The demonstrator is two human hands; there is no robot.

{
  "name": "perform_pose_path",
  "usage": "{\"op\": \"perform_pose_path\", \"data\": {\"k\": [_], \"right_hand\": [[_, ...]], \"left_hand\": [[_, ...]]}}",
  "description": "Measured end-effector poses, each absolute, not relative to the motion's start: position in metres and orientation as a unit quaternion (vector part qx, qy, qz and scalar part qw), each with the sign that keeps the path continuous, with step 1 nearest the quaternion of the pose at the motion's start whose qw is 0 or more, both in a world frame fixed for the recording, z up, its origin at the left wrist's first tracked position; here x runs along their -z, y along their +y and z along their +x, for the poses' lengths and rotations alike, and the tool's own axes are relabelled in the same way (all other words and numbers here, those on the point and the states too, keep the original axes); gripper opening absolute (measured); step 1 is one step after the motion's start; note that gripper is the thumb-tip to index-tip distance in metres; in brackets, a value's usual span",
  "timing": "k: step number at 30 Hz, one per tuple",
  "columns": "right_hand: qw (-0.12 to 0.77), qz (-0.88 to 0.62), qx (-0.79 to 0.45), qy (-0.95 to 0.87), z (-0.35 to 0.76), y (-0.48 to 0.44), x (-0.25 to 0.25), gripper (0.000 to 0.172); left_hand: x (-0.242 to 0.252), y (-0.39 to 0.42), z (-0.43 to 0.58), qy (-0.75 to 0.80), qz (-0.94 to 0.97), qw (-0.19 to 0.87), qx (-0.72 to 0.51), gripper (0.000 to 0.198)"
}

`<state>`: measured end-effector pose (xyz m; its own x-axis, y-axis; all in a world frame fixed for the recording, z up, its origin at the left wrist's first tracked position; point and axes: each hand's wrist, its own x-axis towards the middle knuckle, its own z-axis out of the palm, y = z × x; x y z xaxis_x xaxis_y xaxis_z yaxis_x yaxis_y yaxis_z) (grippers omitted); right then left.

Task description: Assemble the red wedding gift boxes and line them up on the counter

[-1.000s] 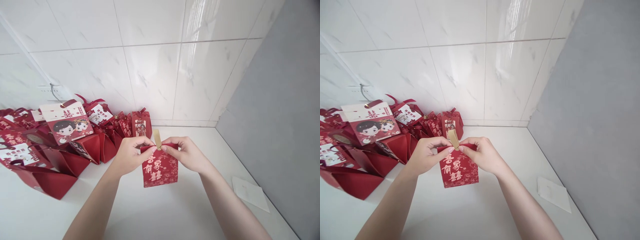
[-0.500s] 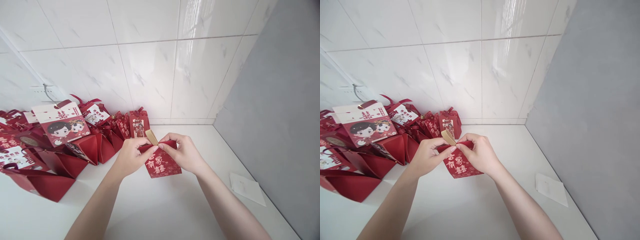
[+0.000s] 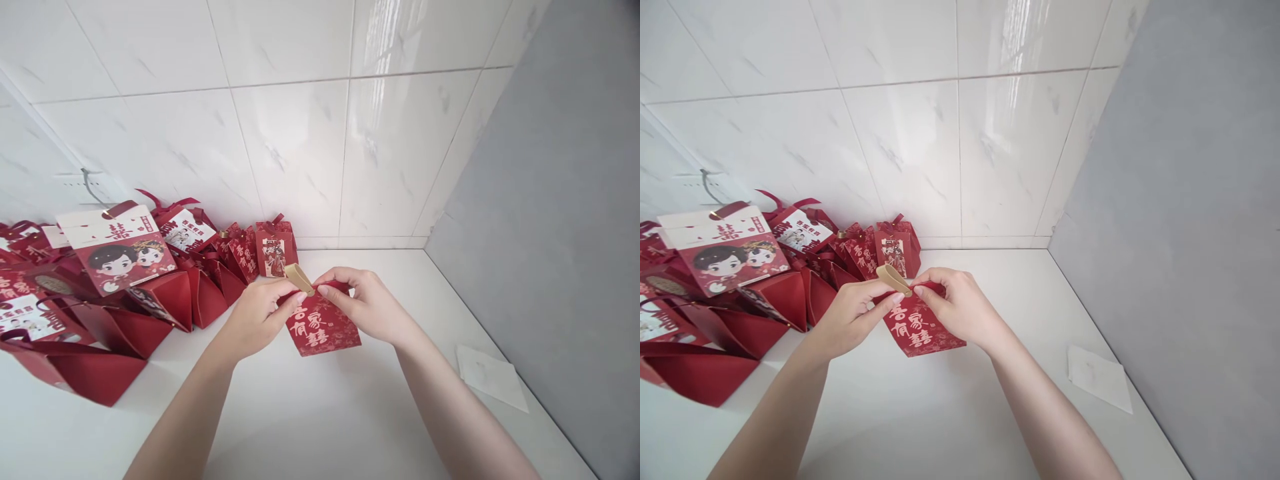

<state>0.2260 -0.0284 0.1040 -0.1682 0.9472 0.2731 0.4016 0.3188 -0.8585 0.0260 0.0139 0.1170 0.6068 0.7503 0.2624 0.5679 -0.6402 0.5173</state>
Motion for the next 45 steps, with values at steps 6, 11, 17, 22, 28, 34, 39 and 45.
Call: {"op": "perform_pose_path", "data": {"k": [6, 11, 17, 22, 28, 34, 39, 45], "right_hand": [[0.382, -0.515, -0.206, -0.739, 0.224, -0.022, -0.09, 0.002], [0.319, -0.525, -0.201, -0.763, 0.223, -0.013, -0.078, 0.007], [0.312, -0.519, -0.205, -0.769, 0.22, -0.009, -0.071, 0.004], [0.35, -0.519, -0.238, -0.743, 0.214, -0.002, -0.062, 0.007], [0.372, -0.492, -0.268, -0.74, 0.215, 0.005, -0.061, 0.008], [0.319, -0.495, -0.301, -0.75, 0.234, -0.001, -0.066, 0.024], [0.287, -0.493, -0.3, -0.764, 0.246, -0.006, -0.071, 0.022], [0.383, -0.47, -0.312, -0.732, 0.234, -0.008, -0.079, 0.039]], "left_hand": [[-0.113, 0.014, 0.027, 0.389, 0.899, 0.144, -0.143, 0.036], [-0.107, 0.018, 0.028, 0.417, 0.896, 0.106, -0.108, 0.028], [-0.102, 0.026, 0.024, 0.416, 0.89, 0.153, -0.107, 0.022], [-0.098, 0.032, 0.022, 0.405, 0.892, 0.173, -0.106, 0.027], [-0.1, 0.036, 0.021, 0.417, 0.885, 0.183, -0.093, 0.027], [-0.103, 0.033, 0.021, 0.419, 0.875, 0.216, -0.107, 0.021], [-0.098, 0.035, 0.028, 0.407, 0.866, 0.241, -0.163, 0.024], [-0.088, 0.039, 0.037, 0.399, 0.857, 0.269, -0.185, 0.023]]}}
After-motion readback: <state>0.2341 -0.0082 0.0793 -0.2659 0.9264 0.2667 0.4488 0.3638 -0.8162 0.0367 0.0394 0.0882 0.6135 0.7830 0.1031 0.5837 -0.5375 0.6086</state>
